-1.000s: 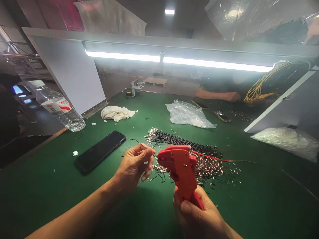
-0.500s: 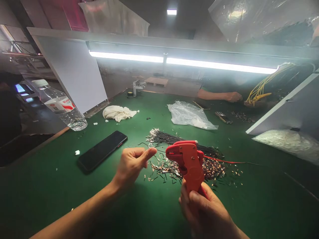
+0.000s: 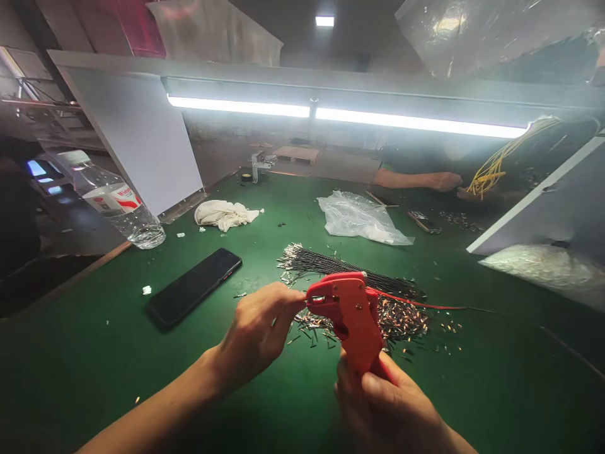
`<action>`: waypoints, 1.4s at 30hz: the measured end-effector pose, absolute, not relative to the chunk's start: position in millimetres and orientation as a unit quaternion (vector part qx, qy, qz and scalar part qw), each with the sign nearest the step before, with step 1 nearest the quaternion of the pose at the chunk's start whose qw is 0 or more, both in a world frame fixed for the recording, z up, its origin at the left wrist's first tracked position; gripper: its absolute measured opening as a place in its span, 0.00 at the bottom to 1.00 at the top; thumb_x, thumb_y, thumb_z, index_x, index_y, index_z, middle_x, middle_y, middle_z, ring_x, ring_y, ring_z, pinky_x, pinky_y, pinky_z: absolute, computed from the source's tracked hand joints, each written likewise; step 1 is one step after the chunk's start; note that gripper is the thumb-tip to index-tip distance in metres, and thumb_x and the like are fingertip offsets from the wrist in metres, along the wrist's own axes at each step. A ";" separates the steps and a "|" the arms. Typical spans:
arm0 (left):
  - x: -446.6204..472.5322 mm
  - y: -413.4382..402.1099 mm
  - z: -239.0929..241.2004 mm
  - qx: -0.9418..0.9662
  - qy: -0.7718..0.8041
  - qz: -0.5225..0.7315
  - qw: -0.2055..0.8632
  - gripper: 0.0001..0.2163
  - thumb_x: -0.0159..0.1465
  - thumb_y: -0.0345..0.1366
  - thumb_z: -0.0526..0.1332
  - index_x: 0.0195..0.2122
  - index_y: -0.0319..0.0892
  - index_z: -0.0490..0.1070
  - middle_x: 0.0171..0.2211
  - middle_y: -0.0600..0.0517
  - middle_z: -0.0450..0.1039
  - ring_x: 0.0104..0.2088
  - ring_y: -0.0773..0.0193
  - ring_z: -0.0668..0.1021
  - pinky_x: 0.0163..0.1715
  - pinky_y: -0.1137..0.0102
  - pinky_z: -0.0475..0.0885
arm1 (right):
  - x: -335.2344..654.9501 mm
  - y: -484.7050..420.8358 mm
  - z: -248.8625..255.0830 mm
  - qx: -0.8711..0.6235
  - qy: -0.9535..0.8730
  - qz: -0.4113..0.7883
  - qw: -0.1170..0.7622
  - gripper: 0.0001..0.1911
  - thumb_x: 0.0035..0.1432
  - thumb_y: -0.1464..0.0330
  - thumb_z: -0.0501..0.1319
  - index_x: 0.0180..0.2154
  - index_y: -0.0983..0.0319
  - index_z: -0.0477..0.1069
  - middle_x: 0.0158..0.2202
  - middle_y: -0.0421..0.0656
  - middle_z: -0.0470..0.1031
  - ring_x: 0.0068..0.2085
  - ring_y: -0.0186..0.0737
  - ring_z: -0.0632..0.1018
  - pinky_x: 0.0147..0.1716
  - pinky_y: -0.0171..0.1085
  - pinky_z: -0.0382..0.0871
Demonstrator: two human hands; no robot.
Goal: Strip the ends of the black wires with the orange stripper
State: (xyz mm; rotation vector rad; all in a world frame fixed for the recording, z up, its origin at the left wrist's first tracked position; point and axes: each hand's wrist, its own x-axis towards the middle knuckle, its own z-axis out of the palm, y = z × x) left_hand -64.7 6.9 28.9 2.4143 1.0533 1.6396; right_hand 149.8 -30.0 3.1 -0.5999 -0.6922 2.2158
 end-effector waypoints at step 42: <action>-69.1 4.9 48.4 0.775 0.401 0.478 0.105 0.08 0.66 0.27 0.57 0.33 0.42 0.75 0.25 0.53 0.71 0.27 0.69 0.72 0.28 0.72 0.69 | 150.2 -32.7 -9.5 -0.299 -0.309 0.817 0.384 0.21 0.45 0.59 0.74 0.32 0.63 0.67 0.25 0.36 0.62 0.24 0.29 0.61 0.23 0.31 0.54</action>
